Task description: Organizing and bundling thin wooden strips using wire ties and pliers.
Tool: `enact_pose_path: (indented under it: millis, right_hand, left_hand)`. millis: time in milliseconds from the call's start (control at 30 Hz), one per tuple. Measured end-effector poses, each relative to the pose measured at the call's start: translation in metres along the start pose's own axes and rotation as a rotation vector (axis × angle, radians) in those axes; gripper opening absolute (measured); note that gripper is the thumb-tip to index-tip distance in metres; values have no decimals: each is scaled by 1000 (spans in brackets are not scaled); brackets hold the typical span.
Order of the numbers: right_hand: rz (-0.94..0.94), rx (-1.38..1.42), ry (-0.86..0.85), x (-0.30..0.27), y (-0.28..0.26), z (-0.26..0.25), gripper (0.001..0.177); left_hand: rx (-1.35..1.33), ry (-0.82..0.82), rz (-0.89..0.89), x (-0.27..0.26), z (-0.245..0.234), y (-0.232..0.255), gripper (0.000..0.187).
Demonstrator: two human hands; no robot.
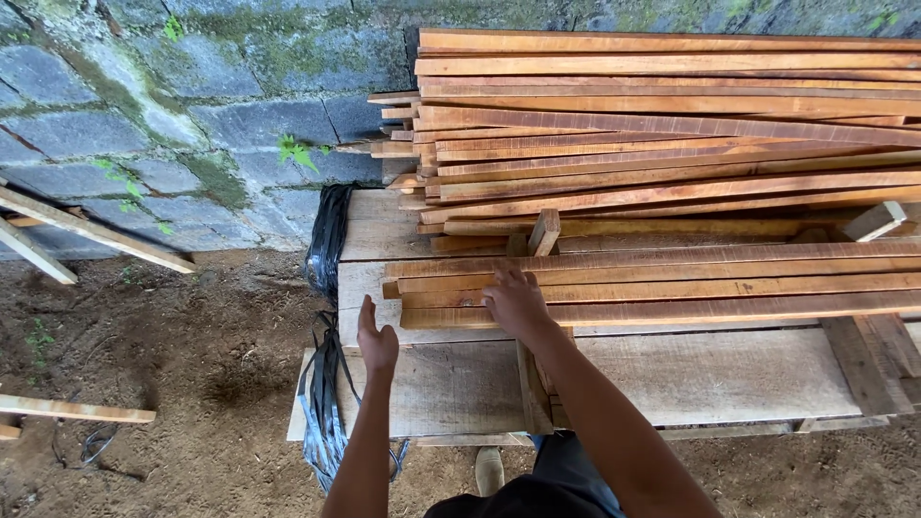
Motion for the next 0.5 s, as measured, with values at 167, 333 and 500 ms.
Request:
enact_pose_path:
  millis: [167, 333, 500]
  right_hand:
    - [-54, -91, -89, 14, 17, 53, 28]
    - [-13, 165, -38, 26, -2, 21, 42]
    - [-34, 95, 83, 29, -6, 30, 44]
  left_hand:
    - [11, -191, -129, 16, 28, -36, 96]
    - [-110, -124, -133, 12, 23, -7, 87]
    - [-19, -128, -28, 9, 14, 15, 85]
Point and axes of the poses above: each hand's wrist, its own x-axis towards the middle knuckle, its own z-axis out of the palm, y = z × x, the point moved 7 cm from there along x, towards the middle knuckle, and after that the axes turned 15 degrees about y, right-handed, at the moved point
